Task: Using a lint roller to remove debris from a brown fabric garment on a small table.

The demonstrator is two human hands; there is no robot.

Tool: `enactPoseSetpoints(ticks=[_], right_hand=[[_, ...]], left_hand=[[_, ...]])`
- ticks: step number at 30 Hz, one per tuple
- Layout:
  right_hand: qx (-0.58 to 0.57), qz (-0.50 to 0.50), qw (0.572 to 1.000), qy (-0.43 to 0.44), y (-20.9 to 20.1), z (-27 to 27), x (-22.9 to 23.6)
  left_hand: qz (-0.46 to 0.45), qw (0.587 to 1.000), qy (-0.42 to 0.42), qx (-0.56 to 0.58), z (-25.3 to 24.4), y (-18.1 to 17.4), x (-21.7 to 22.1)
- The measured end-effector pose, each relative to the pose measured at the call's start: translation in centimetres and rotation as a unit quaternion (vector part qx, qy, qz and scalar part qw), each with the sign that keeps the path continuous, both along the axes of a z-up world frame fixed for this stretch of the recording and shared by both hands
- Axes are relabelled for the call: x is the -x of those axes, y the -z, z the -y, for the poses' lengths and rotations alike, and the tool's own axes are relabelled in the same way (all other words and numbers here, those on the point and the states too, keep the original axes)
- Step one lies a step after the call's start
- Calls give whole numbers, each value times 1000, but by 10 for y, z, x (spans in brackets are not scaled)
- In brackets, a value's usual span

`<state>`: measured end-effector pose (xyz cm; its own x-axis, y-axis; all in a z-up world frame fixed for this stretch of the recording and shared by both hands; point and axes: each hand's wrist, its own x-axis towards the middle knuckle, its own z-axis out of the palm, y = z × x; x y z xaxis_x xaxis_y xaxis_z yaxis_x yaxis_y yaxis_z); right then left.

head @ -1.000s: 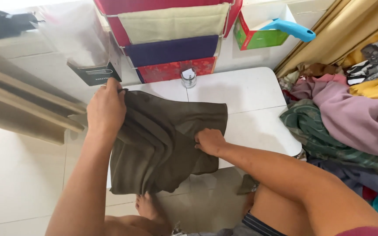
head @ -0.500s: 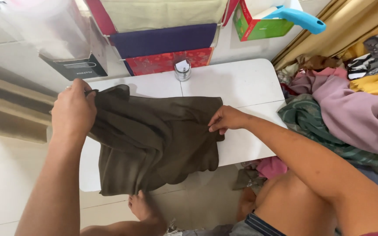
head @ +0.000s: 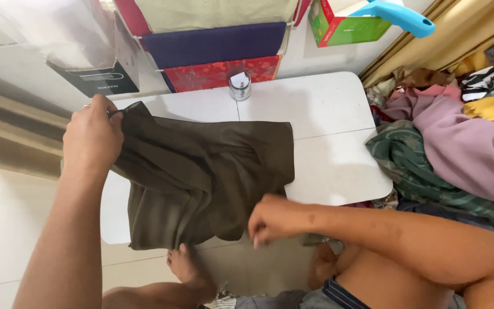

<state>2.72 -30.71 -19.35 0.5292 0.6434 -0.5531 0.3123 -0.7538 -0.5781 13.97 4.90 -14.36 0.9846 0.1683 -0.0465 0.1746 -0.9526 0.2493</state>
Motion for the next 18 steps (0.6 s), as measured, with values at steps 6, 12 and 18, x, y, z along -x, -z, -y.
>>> enactPoseSetpoints(ticks=[6, 12, 18], right_hand=[[-121, -171, 974, -91, 44, 42, -62], [-137, -149, 910, 363, 52, 107, -134], [-54, 40, 894, 442, 80, 103, -150]], left_hand=[[-3, 1000, -2, 7, 0, -5, 5], [-27, 1000, -3, 7, -6, -2, 10], [-59, 998, -6, 5, -6, 4, 7]])
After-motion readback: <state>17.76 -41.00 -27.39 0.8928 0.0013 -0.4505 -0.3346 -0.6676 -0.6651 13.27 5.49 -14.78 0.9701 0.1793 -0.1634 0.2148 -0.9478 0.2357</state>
